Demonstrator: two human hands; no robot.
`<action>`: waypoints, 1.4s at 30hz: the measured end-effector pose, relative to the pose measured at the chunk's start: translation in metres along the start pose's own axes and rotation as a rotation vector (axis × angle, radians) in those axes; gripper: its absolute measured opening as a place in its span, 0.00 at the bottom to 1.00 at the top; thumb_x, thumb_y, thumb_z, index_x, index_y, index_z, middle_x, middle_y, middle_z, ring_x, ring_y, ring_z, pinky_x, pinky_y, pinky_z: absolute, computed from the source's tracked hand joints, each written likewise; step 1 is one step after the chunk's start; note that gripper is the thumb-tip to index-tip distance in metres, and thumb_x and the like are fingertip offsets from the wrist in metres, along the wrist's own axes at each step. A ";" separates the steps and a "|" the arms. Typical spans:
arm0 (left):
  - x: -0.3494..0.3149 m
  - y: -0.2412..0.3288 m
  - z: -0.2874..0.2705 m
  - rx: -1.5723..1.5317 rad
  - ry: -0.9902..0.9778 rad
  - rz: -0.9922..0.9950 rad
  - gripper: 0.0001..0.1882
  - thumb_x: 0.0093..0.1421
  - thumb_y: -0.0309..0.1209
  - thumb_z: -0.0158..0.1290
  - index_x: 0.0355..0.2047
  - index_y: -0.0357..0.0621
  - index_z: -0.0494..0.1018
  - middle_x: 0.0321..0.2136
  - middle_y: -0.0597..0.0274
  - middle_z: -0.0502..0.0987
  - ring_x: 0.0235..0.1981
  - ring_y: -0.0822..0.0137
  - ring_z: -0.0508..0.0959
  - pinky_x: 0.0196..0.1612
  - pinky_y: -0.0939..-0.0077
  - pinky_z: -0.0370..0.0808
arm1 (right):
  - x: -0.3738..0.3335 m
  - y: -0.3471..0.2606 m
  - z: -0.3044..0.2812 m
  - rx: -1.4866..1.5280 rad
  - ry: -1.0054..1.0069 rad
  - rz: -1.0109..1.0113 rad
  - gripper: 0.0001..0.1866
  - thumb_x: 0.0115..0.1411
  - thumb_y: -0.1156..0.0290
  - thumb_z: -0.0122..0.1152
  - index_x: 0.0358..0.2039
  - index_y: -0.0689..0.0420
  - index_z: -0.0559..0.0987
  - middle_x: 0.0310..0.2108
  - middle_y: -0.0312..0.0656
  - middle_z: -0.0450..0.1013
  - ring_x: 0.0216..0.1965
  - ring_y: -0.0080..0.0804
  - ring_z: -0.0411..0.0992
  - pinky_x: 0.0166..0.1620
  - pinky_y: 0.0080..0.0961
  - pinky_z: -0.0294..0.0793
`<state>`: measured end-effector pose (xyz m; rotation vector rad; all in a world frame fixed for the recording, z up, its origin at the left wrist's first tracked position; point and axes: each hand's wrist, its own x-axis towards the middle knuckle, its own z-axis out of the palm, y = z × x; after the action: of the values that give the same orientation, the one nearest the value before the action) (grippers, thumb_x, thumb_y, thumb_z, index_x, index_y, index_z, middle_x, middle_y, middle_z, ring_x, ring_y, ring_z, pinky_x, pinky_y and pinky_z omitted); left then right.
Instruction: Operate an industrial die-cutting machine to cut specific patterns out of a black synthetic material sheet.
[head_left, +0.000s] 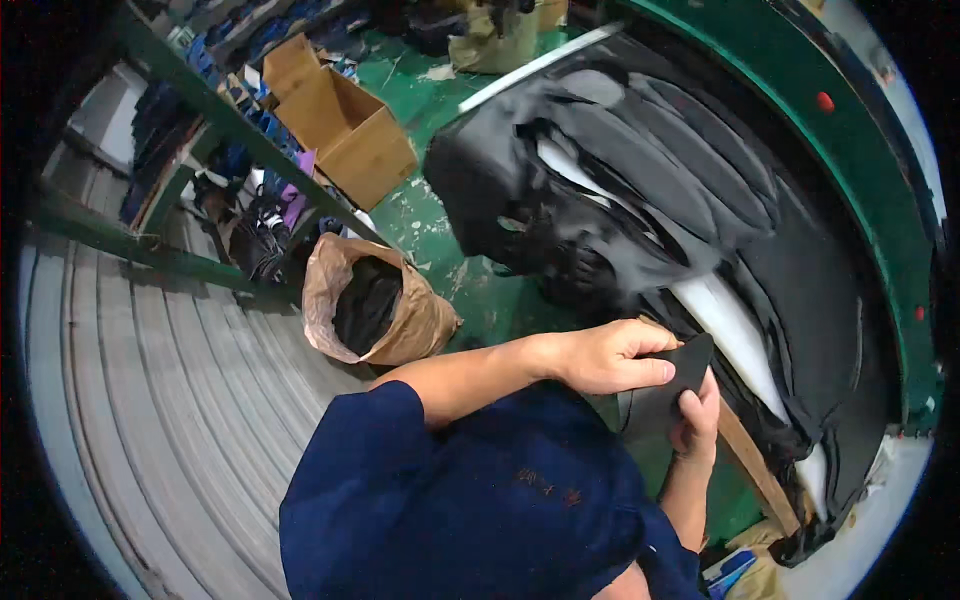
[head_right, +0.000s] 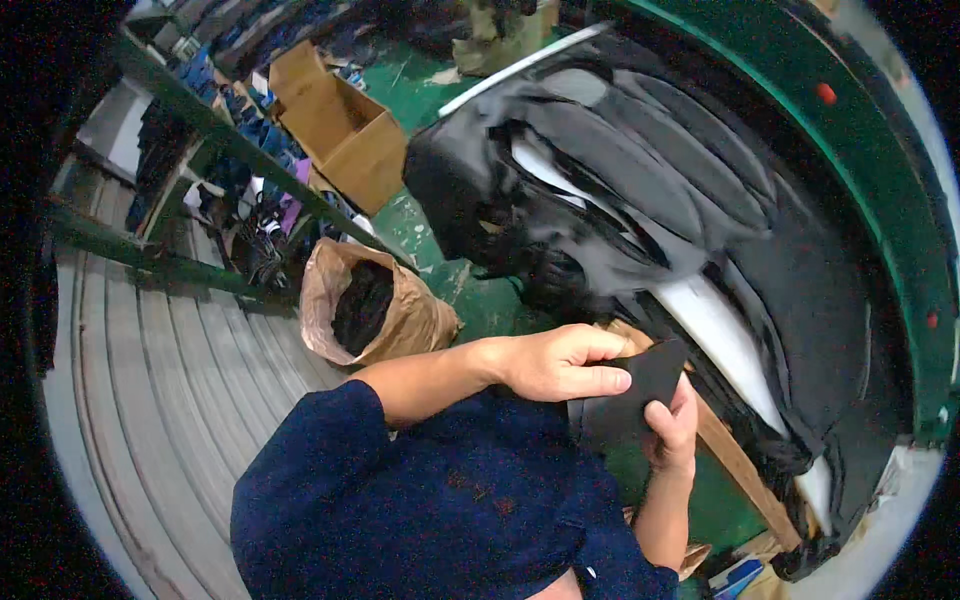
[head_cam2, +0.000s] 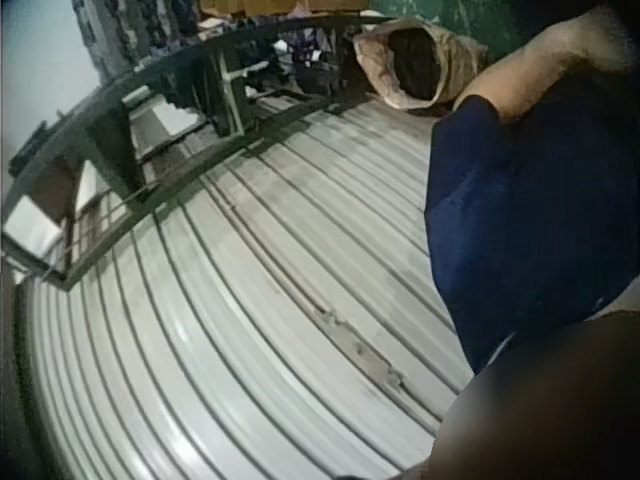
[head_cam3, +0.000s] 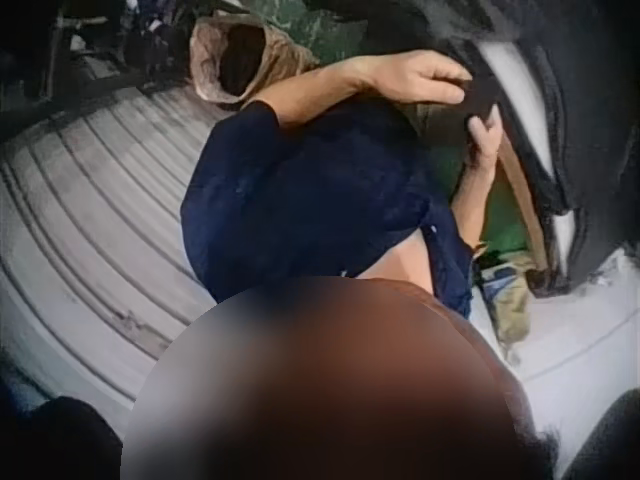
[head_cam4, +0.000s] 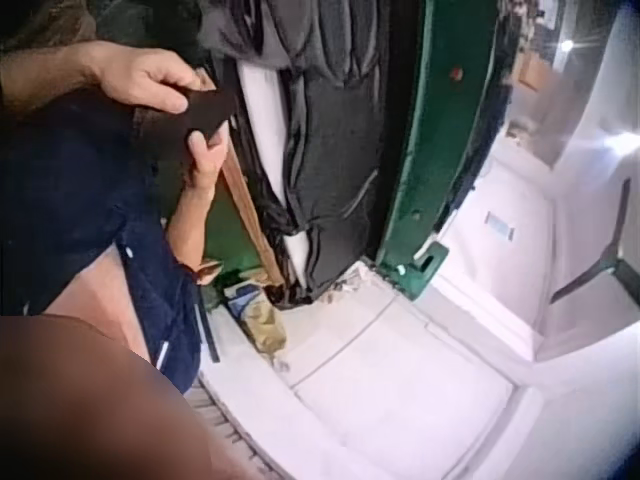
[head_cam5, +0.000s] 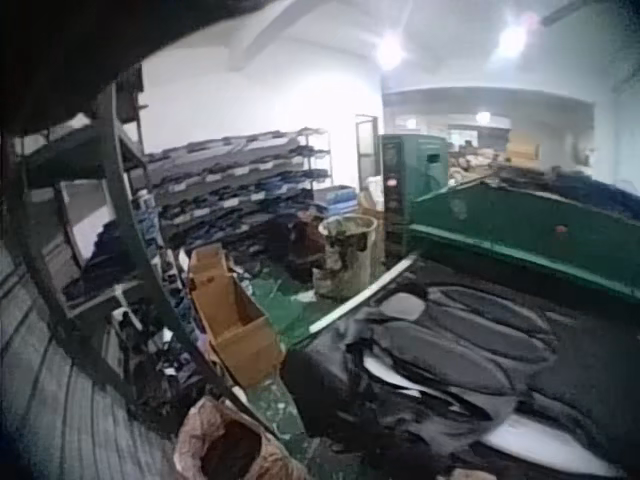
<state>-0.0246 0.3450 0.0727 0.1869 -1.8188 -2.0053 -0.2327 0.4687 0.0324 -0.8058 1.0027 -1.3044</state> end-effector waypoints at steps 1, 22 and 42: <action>-0.012 -0.003 -0.018 0.000 0.045 -0.016 0.13 0.69 0.36 0.49 0.39 0.36 0.71 0.29 0.70 0.71 0.33 0.78 0.68 0.36 0.77 0.70 | 0.015 0.004 0.012 -0.016 -0.014 0.019 0.42 0.53 0.56 0.71 0.61 0.65 0.64 0.54 0.44 0.70 0.54 0.33 0.71 0.57 0.30 0.69; -0.089 0.017 -0.225 -0.444 0.811 0.080 0.15 0.64 0.33 0.58 0.44 0.37 0.70 0.33 0.68 0.76 0.33 0.79 0.75 0.35 0.83 0.76 | 0.245 -0.002 0.213 -1.411 -0.337 -0.910 0.29 0.37 0.83 0.60 0.46 0.61 0.79 0.46 0.51 0.75 0.37 0.45 0.78 0.38 0.35 0.80; -0.032 0.041 -0.370 -0.045 0.889 0.022 0.11 0.62 0.20 0.55 0.46 0.36 0.72 0.37 0.64 0.79 0.36 0.75 0.77 0.42 0.79 0.75 | 0.315 -0.016 0.186 -1.250 -0.202 -0.815 0.24 0.50 0.76 0.68 0.49 0.62 0.75 0.49 0.55 0.73 0.44 0.51 0.75 0.45 0.40 0.77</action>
<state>0.1517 0.0160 0.0576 0.8768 -1.1813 -1.5476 -0.0723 0.1423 0.0750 -2.4345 1.3554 -1.0756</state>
